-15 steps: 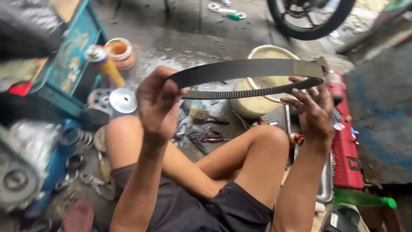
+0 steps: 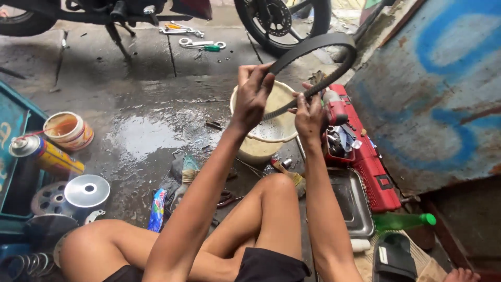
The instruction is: Cleaning a motorcycle drive belt by scrubbing it with a brush and soapy water.
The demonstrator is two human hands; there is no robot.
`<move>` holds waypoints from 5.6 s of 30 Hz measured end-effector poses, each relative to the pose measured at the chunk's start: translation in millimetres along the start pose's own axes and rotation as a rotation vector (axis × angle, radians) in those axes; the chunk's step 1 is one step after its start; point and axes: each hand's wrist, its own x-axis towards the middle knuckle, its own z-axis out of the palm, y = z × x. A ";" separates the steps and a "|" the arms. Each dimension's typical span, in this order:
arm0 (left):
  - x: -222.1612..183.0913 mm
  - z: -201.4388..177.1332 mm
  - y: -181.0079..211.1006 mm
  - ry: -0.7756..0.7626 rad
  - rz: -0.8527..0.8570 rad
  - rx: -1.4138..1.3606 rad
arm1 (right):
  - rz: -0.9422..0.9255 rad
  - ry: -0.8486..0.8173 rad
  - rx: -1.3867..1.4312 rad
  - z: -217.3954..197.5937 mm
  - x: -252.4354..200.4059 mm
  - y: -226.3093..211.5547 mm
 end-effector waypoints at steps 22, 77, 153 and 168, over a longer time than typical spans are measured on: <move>-2.9 8.4 -226.4 -0.043 -0.073 1.206 | -0.207 -0.156 -0.768 7.5 9.2 142.3; -2.5 -2.2 -213.4 -0.048 0.031 1.077 | 0.194 -0.652 -0.431 -11.4 38.7 14.9; -244.1 -292.3 -58.5 0.331 -0.401 0.475 | -0.449 -0.966 -0.158 281.6 -183.6 32.5; -222.8 -310.9 4.7 0.428 -0.338 -0.088 | 0.781 -1.010 -0.433 246.2 -294.7 93.9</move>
